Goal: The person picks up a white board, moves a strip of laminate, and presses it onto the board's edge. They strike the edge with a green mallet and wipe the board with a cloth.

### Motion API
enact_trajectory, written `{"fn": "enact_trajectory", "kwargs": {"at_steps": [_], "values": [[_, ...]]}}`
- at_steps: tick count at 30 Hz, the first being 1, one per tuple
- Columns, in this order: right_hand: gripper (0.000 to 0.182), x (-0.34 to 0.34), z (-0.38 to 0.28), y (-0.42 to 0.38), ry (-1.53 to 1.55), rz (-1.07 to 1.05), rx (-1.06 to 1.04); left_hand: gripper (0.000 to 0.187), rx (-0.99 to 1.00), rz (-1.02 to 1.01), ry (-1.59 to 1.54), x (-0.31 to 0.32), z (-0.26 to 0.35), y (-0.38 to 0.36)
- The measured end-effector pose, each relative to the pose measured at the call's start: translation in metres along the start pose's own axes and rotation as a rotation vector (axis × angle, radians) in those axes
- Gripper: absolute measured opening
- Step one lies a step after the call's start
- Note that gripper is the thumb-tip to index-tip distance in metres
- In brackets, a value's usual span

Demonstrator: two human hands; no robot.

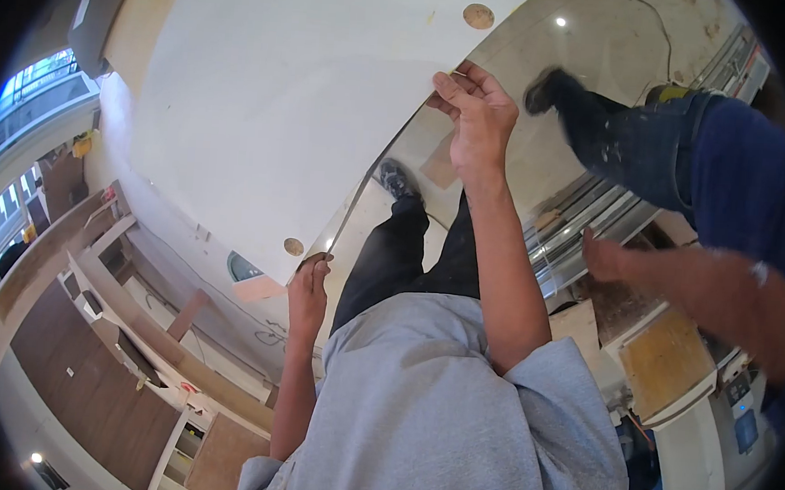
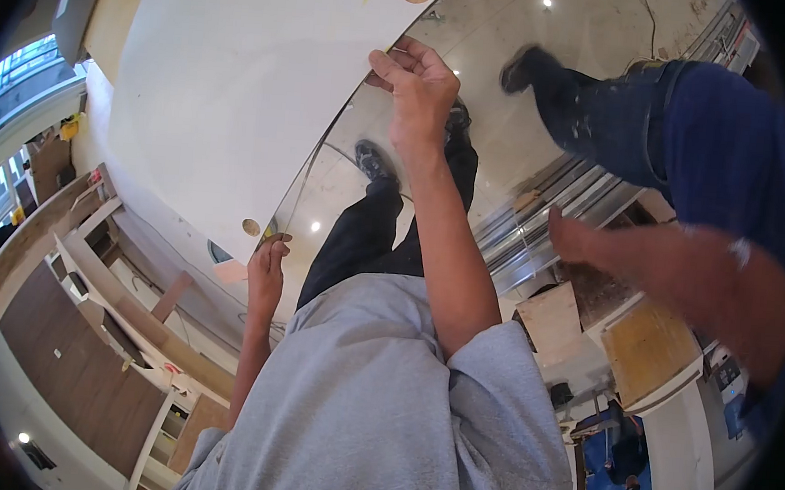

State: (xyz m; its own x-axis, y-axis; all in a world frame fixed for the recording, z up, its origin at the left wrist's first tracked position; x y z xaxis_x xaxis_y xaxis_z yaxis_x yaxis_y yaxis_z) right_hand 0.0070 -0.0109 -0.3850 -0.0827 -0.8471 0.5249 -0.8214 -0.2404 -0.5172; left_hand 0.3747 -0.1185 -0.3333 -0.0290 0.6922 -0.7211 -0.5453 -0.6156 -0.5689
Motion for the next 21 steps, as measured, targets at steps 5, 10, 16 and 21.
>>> {"fn": "enact_trajectory", "kwargs": {"at_steps": [5, 10, 16, 21], "values": [[0.038, 0.001, 0.003, -0.011, 0.003, -0.005, -0.002, 0.034, -0.022, 0.025, 0.000, -0.008, 0.004, -0.008], [0.039, -0.002, 0.022, -0.037, -0.004, -0.039, 0.047, 0.035, -0.054, 0.042, 0.001, -0.008, 0.000, -0.007], [0.039, 0.003, 0.034, -0.060, -0.045, -0.062, 0.106, 0.038, -0.090, 0.053, -0.021, -0.012, 0.007, -0.012], [0.040, 0.009, 0.030, -0.064, -0.113, -0.050, 0.078, 0.036, -0.076, 0.050, -0.015, -0.015, 0.017, -0.018]]}}
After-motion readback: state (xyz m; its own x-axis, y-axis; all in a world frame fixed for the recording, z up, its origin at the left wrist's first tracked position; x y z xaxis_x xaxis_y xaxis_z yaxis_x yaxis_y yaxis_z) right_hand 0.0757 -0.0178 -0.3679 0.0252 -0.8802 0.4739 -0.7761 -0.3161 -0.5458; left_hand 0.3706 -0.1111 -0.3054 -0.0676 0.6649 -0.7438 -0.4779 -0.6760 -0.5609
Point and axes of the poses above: each hand's wrist, its own y-axis towards the middle knuckle, its own x-axis out of the palm, z = x × y, the point moved 4 cm from there along y, towards the middle knuckle, and after that the axes turned 7 degrees about y, right-handed, at the moved point
